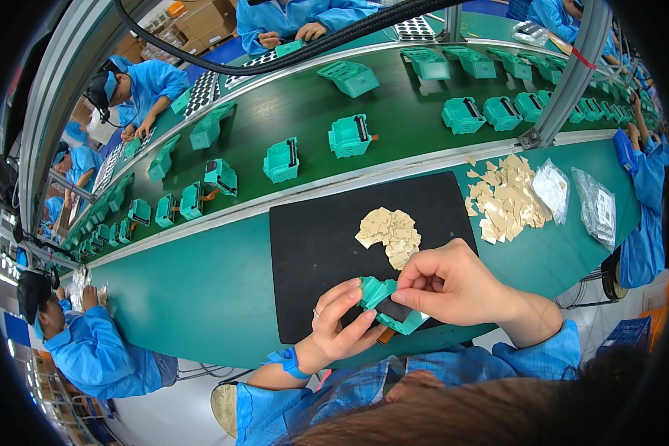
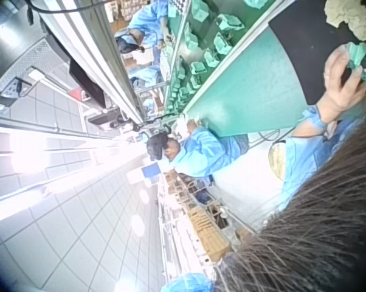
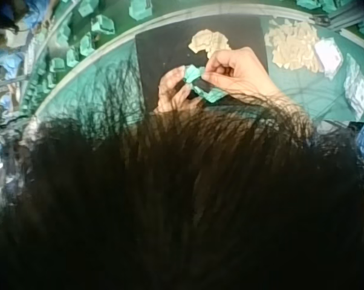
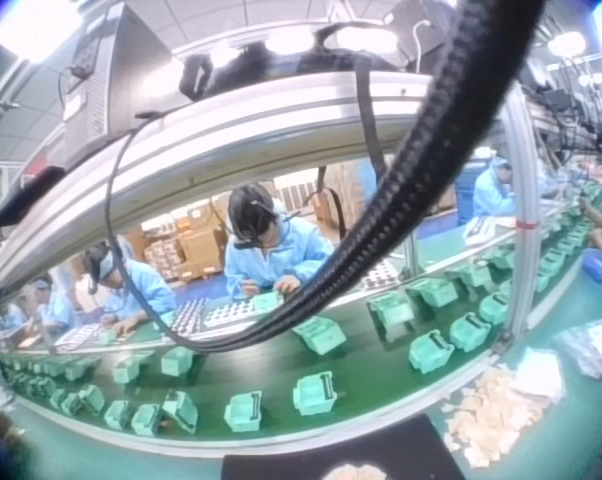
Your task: The person assembles electronic components into a green plastic housing by hand on a factory assembly line.
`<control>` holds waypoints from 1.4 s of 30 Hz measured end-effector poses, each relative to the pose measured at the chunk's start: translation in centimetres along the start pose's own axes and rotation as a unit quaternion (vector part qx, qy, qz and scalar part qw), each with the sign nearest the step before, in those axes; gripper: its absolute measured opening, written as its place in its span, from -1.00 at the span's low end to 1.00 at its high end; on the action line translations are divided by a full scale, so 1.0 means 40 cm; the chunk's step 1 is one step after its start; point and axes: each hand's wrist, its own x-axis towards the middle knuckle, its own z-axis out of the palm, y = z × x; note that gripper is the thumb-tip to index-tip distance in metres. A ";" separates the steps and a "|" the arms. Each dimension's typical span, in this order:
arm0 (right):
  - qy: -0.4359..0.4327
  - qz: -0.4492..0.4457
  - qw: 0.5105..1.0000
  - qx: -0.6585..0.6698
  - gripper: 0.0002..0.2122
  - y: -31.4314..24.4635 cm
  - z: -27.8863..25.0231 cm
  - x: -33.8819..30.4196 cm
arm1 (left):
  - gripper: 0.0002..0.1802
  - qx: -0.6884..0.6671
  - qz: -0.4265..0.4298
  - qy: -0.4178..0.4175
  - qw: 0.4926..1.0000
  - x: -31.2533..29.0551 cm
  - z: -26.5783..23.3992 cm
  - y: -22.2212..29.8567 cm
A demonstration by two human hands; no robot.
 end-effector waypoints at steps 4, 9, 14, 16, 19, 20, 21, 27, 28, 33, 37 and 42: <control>0.004 0.000 1.000 -0.004 -0.91 -0.001 -0.003 -0.003 | -0.13 0.002 -0.001 -0.003 1.000 -0.001 0.003 0.001; 0.033 -0.029 0.998 -0.049 -0.91 0.007 0.003 -0.015 | -0.13 0.007 0.000 -0.003 1.000 0.002 0.011 0.004; 0.058 -0.099 0.984 -0.136 -0.83 0.034 0.005 -0.023 | -0.15 0.012 -0.001 -0.008 1.000 0.000 0.028 -0.001; 0.042 -0.018 0.958 -0.283 -0.63 0.010 -0.003 -0.026 | -0.46 -0.034 0.009 0.075 0.997 0.000 0.046 -0.010; 0.077 -0.074 0.965 -0.240 -0.41 0.060 -0.002 -0.021 | -0.48 -0.062 0.004 0.073 0.995 -0.007 0.057 -0.012; 0.076 -0.075 0.965 -0.240 -0.41 0.075 0.002 -0.016 | -0.49 -0.080 0.002 0.070 0.994 -0.010 0.059 -0.013; 0.002 -0.070 0.984 -0.166 -0.37 0.090 0.004 -0.013 | -0.49 -0.082 0.004 0.069 0.994 -0.005 0.060 -0.012; -0.059 -0.038 0.996 -0.050 -0.29 0.133 0.029 -0.010 | -0.54 -0.060 -0.010 0.011 0.998 0.001 0.052 -0.011; -0.062 -0.034 0.997 -0.021 -0.33 0.134 0.027 -0.010 | -0.53 -0.059 0.000 0.013 0.998 0.009 0.051 -0.011; -0.065 0.021 0.985 0.159 -0.50 0.160 0.011 -0.005 | -0.51 -0.061 0.016 0.009 0.998 0.013 0.067 -0.018; -0.006 0.007 0.991 0.136 -0.65 0.175 -0.041 0.057 | -0.28 -0.032 -0.058 0.015 0.998 0.027 0.077 -0.009; 0.209 0.045 0.976 0.051 -0.61 0.237 -0.272 0.304 | 0.04 -0.004 -0.058 0.005 0.998 0.033 0.084 -0.008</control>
